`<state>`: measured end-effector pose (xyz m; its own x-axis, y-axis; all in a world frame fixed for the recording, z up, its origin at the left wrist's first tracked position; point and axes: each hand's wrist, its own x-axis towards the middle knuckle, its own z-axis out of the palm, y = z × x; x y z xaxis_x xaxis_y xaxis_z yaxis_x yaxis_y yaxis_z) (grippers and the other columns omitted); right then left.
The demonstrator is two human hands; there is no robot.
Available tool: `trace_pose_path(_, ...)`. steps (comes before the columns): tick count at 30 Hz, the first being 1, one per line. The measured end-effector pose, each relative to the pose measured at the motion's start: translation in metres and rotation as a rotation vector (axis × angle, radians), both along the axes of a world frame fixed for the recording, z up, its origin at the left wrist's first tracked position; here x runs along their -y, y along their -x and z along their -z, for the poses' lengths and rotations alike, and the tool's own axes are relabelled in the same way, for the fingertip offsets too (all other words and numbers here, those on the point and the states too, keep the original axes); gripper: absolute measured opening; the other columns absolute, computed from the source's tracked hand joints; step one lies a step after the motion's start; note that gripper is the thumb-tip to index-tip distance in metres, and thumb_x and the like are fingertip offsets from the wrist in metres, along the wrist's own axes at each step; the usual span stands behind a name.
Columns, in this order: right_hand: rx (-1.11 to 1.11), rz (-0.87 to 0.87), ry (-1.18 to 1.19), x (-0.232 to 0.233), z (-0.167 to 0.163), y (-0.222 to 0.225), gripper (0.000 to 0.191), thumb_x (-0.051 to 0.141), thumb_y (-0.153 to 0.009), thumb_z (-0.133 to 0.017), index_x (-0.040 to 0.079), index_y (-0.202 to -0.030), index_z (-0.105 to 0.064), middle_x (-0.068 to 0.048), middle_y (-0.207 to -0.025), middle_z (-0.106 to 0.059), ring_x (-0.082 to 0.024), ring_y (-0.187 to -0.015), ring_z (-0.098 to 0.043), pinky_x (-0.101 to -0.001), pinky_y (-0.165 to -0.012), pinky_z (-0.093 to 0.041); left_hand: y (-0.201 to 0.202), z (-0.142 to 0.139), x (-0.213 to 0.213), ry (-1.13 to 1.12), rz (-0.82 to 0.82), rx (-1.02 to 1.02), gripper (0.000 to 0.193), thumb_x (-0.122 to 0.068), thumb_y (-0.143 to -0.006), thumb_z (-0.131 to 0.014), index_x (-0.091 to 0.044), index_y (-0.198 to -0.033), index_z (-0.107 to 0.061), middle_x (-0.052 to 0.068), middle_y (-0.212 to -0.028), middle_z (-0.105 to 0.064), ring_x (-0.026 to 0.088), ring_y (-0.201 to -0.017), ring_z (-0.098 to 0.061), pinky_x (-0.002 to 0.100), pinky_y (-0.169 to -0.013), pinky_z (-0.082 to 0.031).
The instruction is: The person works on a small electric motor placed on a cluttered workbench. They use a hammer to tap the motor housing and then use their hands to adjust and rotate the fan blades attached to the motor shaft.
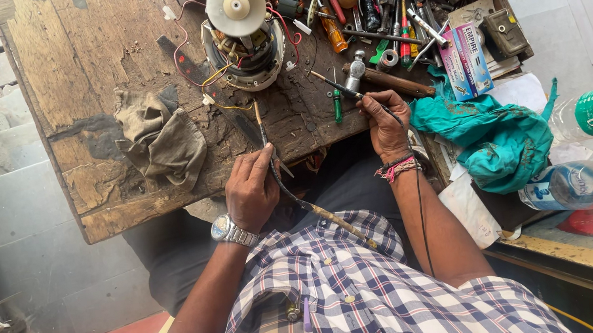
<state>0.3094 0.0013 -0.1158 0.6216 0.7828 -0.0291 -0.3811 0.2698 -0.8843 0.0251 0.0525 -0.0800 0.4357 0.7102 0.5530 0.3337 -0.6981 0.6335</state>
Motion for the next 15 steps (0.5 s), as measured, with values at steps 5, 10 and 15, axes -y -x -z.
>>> trace_pose_path(5, -0.01, 0.002, 0.005, -0.0001, -0.0019, 0.0011, 0.008, 0.003, -0.093, -0.078, 0.005, -0.096, -0.071, -0.008, -0.093, -0.075, -0.016, -0.088, -0.073, -0.0272, -0.079, -0.059, 0.0002, -0.0003, -0.0003, -0.001, 0.001, 0.005, 0.031, -0.002, -0.089, -0.075, 0.002, -0.119, -0.069, 0.017, -0.108, -0.073, 0.033, -0.098, -0.071, 0.041, -0.083, -0.06)
trace_pose_path(10, 0.02, -0.003, -0.006, 0.0005, 0.0001, 0.0009, 0.007, 0.004, -0.093, -0.078, 0.005, -0.097, -0.072, -0.008, -0.093, -0.075, -0.015, -0.087, -0.072, -0.0269, -0.08, -0.058, 0.0031, -0.0038, 0.0003, 0.034, 0.01, -0.025, 0.034, -0.001, -0.087, -0.075, 0.004, -0.12, -0.069, 0.019, -0.105, -0.073, 0.034, -0.094, -0.07, 0.041, -0.079, -0.058)
trace_pose_path(15, -0.002, -0.003, 0.019, 0.0017, 0.0046, -0.0008, 0.008, 0.005, -0.093, -0.078, 0.005, -0.097, -0.072, -0.007, -0.094, -0.075, -0.015, -0.089, -0.072, -0.0271, -0.08, -0.058, 0.002, -0.0053, 0.0006, 0.008, 0.001, 0.003, 0.033, -0.001, -0.087, -0.075, 0.002, -0.12, -0.069, 0.018, -0.106, -0.073, 0.032, -0.094, -0.07, 0.04, -0.08, -0.059)
